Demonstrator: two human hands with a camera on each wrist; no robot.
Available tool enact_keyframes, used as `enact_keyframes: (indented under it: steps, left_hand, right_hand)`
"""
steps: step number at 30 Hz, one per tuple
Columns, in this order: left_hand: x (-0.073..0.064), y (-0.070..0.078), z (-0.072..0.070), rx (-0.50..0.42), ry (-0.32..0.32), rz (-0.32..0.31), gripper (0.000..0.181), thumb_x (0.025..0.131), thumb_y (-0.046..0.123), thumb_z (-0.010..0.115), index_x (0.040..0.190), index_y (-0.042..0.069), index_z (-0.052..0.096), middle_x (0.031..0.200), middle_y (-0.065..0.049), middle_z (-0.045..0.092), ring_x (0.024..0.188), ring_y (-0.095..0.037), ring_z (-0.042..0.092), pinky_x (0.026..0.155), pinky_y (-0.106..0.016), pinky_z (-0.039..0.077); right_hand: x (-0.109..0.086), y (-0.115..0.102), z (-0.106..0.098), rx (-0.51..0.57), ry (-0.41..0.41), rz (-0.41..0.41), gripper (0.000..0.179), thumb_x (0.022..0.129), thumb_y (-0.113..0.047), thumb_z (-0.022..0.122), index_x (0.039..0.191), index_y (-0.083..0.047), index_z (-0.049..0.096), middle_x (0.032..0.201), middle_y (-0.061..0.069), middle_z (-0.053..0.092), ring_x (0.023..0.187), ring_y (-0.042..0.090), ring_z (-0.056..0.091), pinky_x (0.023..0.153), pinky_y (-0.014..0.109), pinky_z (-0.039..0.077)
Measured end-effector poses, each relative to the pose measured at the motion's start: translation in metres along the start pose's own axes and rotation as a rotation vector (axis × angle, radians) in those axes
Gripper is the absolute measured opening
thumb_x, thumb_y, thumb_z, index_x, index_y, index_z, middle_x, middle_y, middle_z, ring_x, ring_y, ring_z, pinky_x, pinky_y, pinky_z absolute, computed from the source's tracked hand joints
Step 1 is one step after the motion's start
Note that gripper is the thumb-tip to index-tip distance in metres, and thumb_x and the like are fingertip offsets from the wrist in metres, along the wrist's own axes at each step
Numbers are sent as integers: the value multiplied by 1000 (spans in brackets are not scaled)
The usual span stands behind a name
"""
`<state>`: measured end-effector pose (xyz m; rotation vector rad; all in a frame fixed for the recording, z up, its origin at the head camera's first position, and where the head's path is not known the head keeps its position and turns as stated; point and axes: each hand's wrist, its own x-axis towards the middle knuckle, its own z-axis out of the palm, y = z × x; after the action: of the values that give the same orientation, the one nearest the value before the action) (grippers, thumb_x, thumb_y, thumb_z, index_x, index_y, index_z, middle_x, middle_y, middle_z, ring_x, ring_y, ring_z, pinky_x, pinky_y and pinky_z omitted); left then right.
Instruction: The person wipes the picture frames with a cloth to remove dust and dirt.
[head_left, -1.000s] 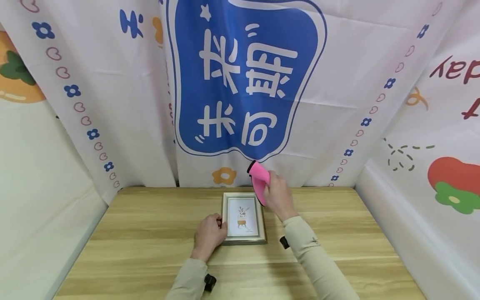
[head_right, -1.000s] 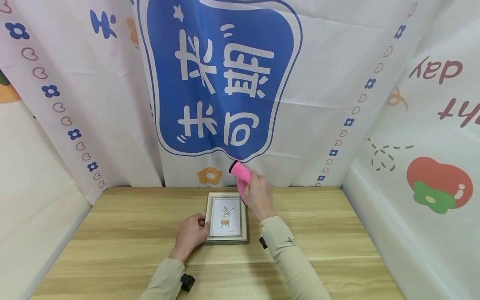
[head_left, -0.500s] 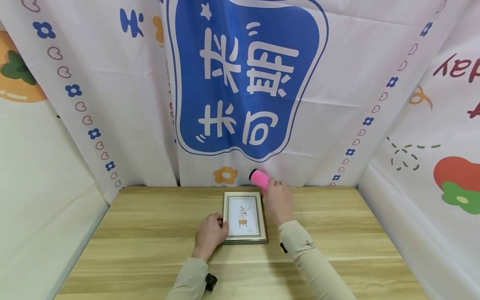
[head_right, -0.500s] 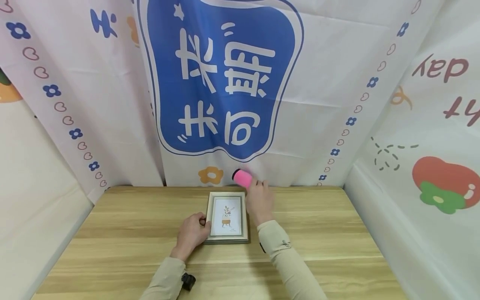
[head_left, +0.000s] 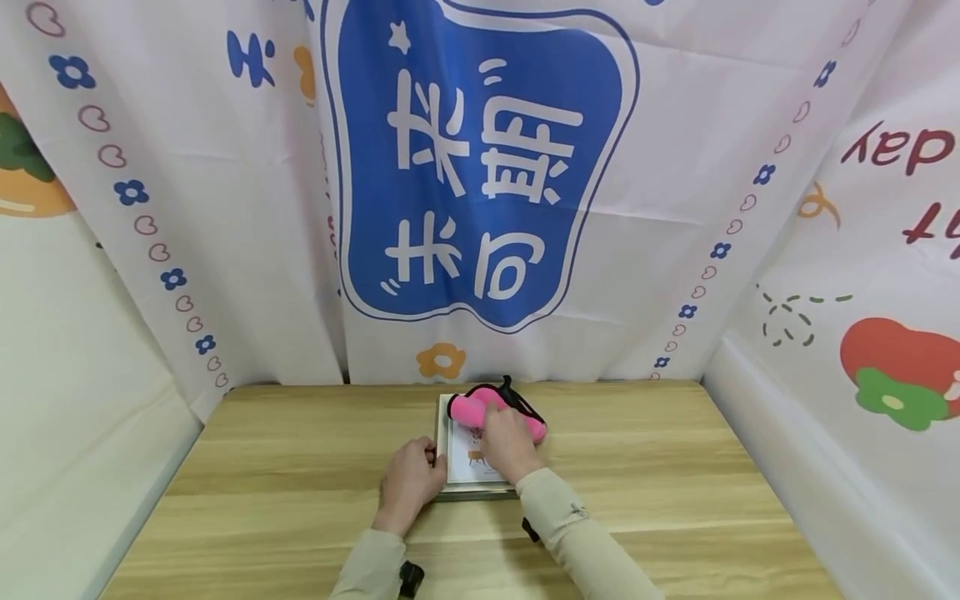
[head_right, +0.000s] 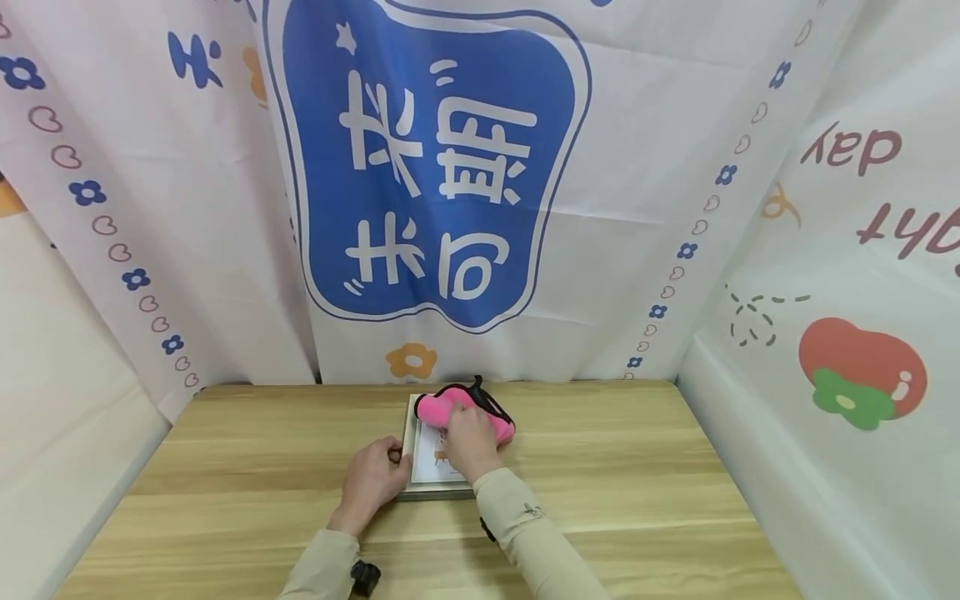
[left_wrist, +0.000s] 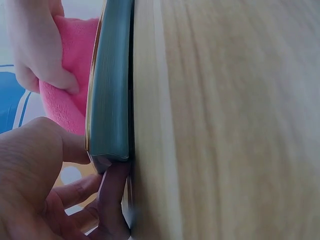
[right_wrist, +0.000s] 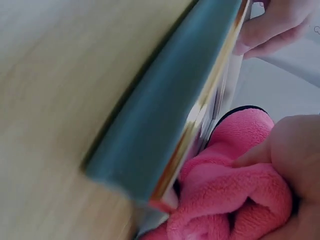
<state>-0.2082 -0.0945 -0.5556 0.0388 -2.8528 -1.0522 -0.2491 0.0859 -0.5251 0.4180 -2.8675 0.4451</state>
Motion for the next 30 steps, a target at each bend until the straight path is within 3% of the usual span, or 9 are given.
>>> enact_keyframes:
  steps: [13, 19, 24, 30]
  left_hand:
    - [2, 1, 1, 14, 22, 22, 19, 91, 21, 74, 102, 6, 76, 89, -3, 71, 81, -20, 66, 72, -45, 56]
    - [2, 1, 1, 10, 22, 23, 16, 91, 21, 74, 98, 7, 75, 87, -3, 70, 78, -18, 64, 69, -42, 54]
    - [3, 0, 2, 14, 22, 18, 17, 92, 22, 74, 100, 7, 75, 89, -3, 70, 81, -19, 66, 72, -43, 55]
    - [3, -1, 3, 20, 24, 15, 19, 93, 23, 73, 104, 9, 76, 92, -2, 72, 85, -20, 68, 76, -45, 57]
  right_hand:
    - [2, -10, 4, 95, -25, 63, 23, 87, -10, 85, 95, -2, 65, 79, 16, 70, 71, 34, 73, 54, 37, 57]
    - [1, -12, 8, 112, -26, 79, 14, 88, -4, 77, 93, -3, 65, 76, 13, 68, 67, 32, 70, 49, 33, 51]
    - [0, -16, 11, 141, -16, 73, 7, 90, -1, 70, 94, -2, 64, 75, 14, 66, 66, 33, 70, 49, 36, 50]
    - [-1, -21, 12, 165, 39, 29, 9, 89, -1, 70, 97, 0, 66, 76, 17, 68, 68, 35, 71, 52, 40, 53]
